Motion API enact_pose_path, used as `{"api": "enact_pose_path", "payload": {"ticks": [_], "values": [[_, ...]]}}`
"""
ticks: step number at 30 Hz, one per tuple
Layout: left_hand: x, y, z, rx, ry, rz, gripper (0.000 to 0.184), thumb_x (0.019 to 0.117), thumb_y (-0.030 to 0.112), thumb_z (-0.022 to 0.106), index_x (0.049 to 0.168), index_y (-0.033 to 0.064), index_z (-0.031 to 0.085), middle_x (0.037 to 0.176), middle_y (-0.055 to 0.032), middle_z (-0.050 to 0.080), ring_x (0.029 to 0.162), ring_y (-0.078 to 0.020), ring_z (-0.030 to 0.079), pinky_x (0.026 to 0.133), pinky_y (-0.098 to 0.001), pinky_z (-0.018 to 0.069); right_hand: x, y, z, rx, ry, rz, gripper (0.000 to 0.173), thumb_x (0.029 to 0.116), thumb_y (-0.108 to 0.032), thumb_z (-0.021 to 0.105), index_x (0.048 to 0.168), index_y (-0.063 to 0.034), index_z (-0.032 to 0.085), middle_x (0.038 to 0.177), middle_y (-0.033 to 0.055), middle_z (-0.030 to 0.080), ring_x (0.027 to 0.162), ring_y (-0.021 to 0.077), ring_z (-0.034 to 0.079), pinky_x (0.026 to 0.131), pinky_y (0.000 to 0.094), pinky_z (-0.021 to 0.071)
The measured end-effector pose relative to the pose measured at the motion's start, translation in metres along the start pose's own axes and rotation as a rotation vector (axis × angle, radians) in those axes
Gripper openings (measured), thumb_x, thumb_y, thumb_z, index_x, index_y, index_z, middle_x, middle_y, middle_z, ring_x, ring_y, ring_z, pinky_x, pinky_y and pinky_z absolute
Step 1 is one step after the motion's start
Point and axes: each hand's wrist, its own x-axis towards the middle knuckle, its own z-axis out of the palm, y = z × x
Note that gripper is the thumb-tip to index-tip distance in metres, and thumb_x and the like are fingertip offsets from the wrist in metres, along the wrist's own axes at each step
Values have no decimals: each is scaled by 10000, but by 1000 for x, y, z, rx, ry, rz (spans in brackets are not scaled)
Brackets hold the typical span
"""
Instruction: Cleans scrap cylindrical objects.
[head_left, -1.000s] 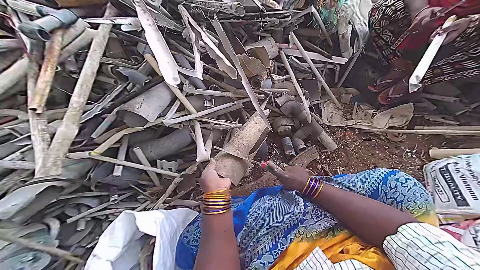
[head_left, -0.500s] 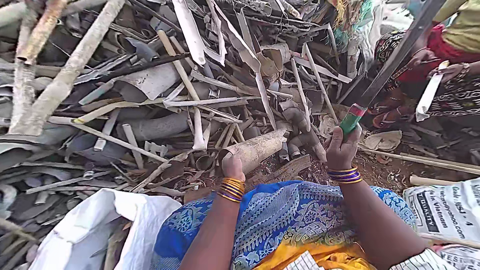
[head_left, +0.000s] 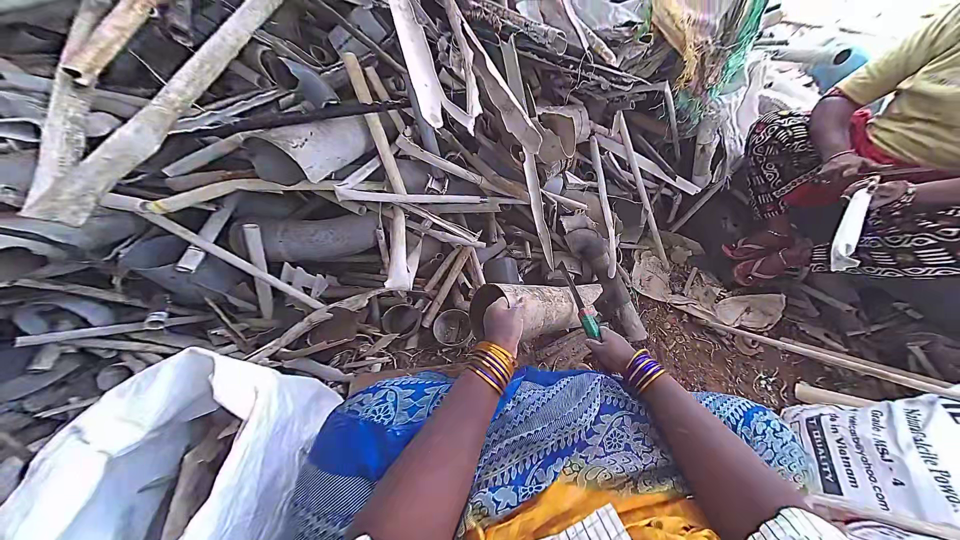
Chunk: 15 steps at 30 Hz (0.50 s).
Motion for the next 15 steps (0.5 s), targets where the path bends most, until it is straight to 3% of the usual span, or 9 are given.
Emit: {"api": "enact_pose_path", "payload": {"ticks": [3, 5, 7, 8, 10, 13, 15], "values": [[-11, 12, -1, 416, -176, 130, 381, 1093, 244, 501, 1211, -104, 606, 1195, -275, 644, 1177, -359, 619, 1038, -511, 450, -5, -3, -9, 436, 80, 70, 225, 1065, -113, 530, 1241, 27, 514, 842, 82, 533, 617, 140, 517, 593, 293, 475], [-27, 22, 1, 687, -339, 263, 405, 1114, 267, 430, 1253, -80, 586, 1195, -278, 645, 1183, -390, 624, 1025, -541, 457, -23, -5, -21, 746, 163, 44, 192, 1028, -50, 521, 1209, 4, 487, 776, 61, 553, 514, 104, 492, 485, 252, 455], [-41, 23, 9, 908, -481, 495, 414, 1117, 245, 394, 1344, -47, 582, 1218, -261, 676, 1205, -378, 640, 1080, -508, 441, -47, -7, -26, 873, 178, -3, 252, 1070, -168, 540, 1264, -17, 484, 793, 80, 669, 477, 75, 493, 447, 227, 409], [-46, 17, 15, 969, -519, 663, 397, 1098, 198, 406, 1340, -47, 604, 1195, -242, 702, 1191, -355, 654, 1133, -471, 391, -59, -8, -26, 883, 174, -18, 313, 1080, -253, 543, 1281, -19, 489, 829, 92, 716, 467, 59, 494, 439, 215, 392], [-55, 7, 28, 984, -580, 932, 346, 1049, 82, 440, 1290, -53, 649, 1170, -218, 725, 1199, -340, 661, 1228, -496, 248, -79, -8, -23, 869, 178, -20, 381, 1069, -349, 559, 1249, -15, 531, 832, 82, 701, 477, 54, 477, 444, 213, 382], [-71, 0, 38, 910, -559, 1225, 284, 1012, 14, 500, 1177, 1, 731, 1190, -140, 744, 1323, -327, 593, 1246, -595, 148, -101, 0, -15, 931, 268, 35, 296, 1014, -253, 665, 1149, -19, 543, 702, 43, 573, 468, 78, 462, 432, 225, 397], [-78, -3, 39, 826, -502, 1375, 299, 1002, 13, 536, 1190, 88, 757, 1323, -67, 704, 1424, -307, 499, 1232, -627, 151, -115, 8, -11, 1041, 348, 64, 188, 986, -101, 648, 1099, -26, 518, 650, 38, 544, 437, 77, 456, 411, 218, 402]]}}
